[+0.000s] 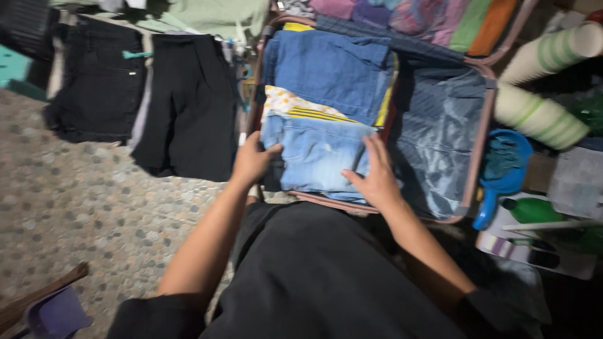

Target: Packing various items of clothing into a suitcase.

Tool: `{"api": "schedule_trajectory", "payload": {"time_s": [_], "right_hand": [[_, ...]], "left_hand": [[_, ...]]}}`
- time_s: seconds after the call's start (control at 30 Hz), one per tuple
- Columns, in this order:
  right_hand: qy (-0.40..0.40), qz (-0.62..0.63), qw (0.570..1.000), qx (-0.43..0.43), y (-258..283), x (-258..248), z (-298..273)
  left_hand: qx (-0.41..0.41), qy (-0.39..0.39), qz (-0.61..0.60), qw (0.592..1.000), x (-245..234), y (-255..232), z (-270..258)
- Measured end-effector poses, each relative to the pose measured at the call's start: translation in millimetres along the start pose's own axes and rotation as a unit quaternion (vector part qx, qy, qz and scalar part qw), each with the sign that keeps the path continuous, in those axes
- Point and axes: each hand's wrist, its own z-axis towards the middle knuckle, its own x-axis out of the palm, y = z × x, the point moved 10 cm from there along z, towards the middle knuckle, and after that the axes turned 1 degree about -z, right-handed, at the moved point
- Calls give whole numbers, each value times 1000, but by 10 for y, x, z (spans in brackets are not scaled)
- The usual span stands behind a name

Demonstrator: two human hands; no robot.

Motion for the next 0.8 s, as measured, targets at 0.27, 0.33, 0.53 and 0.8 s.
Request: {"api": "schedule_trajectory", "payload": {"time_s": [0.27,0.33,0.53,0.8], "right_hand": [[-73,71,973,209,-381,-17,-172],[-79,51,980,175,-404,-35,-145],[-1,58,956,286,-747,70,-177],[-159,-164,974,8,408,-721,449]], "left_hand": [[22,-19,78,997,-49,-499,-232],[29,-1,22,999,10,-378,-170],[-7,82,-169,982,174,-581,-272],[-86,287,-300,905,610,-852,-293]]}}
